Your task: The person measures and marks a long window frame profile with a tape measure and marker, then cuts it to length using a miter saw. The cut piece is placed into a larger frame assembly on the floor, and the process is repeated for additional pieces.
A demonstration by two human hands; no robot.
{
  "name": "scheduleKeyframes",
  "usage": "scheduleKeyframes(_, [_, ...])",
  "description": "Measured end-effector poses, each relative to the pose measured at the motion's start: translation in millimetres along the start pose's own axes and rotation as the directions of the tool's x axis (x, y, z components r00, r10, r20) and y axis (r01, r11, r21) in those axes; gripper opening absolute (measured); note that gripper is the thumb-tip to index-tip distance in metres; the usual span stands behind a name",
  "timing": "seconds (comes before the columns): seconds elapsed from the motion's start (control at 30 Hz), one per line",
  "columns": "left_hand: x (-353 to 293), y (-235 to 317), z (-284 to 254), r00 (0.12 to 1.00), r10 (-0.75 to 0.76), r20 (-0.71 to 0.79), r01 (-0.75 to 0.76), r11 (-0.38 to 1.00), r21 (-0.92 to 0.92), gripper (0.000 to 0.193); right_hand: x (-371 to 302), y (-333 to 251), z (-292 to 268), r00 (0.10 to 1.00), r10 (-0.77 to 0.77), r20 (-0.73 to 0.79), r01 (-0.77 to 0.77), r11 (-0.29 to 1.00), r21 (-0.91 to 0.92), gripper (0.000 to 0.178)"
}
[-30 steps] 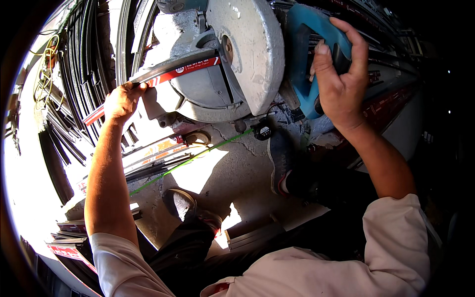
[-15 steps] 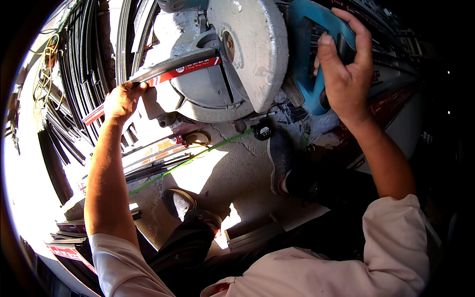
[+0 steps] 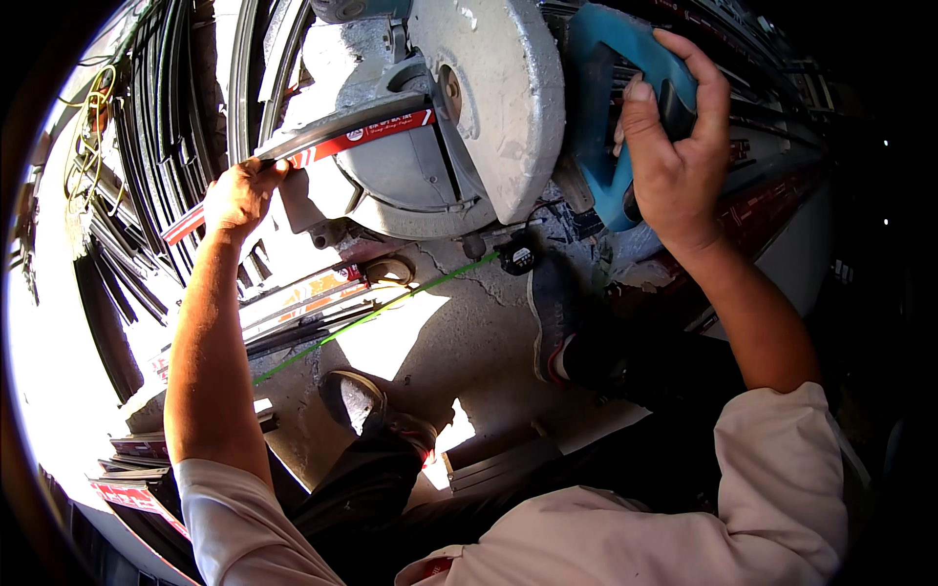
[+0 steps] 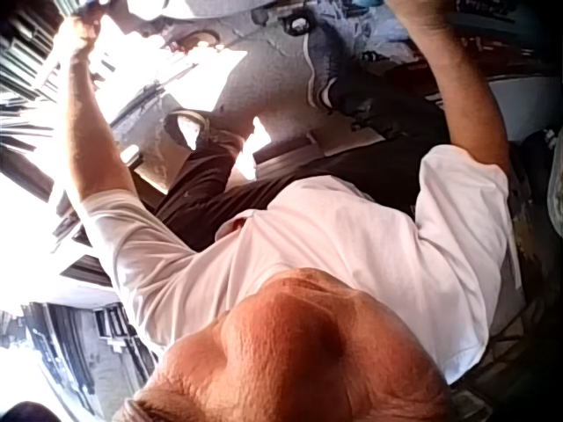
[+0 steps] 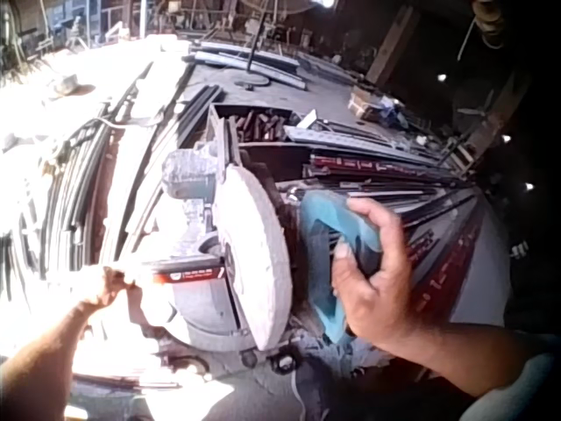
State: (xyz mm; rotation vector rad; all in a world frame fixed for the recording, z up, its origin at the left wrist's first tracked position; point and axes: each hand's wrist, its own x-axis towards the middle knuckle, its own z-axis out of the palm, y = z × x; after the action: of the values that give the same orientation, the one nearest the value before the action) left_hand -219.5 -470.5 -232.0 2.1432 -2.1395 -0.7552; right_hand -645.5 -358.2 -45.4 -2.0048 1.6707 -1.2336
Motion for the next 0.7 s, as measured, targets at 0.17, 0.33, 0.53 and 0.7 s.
scheduleKeyframes(0.17, [-1.8,2.7,-1.8,1.000,0.006,0.000,-0.006,1.000,-0.003,0.052,-4.7,2.6,1.6,1.000,0.011,-0.011,-0.011,0.999,0.030,0.040])
scheduleKeyframes(0.33, [-3.8,4.5,-2.2,1.000,-0.006,-0.013,0.005,1.000,-0.027,0.052,-7.8,5.1,3.3,1.000,-0.011,-0.019,0.012,0.998,0.059,0.041])
scheduleKeyframes(0.53, [-0.8,0.9,-0.8,1.000,-0.004,-0.013,0.004,1.000,-0.006,0.053,-15.8,12.0,5.3,0.998,-0.052,-0.032,0.052,0.999,-0.001,0.044])
scheduleKeyframes(0.7, [-1.1,2.0,-1.2,1.000,0.001,-0.018,-0.001,1.000,-0.006,0.053,-22.5,18.3,6.3,0.997,-0.062,-0.054,0.060,0.998,-0.036,0.047])
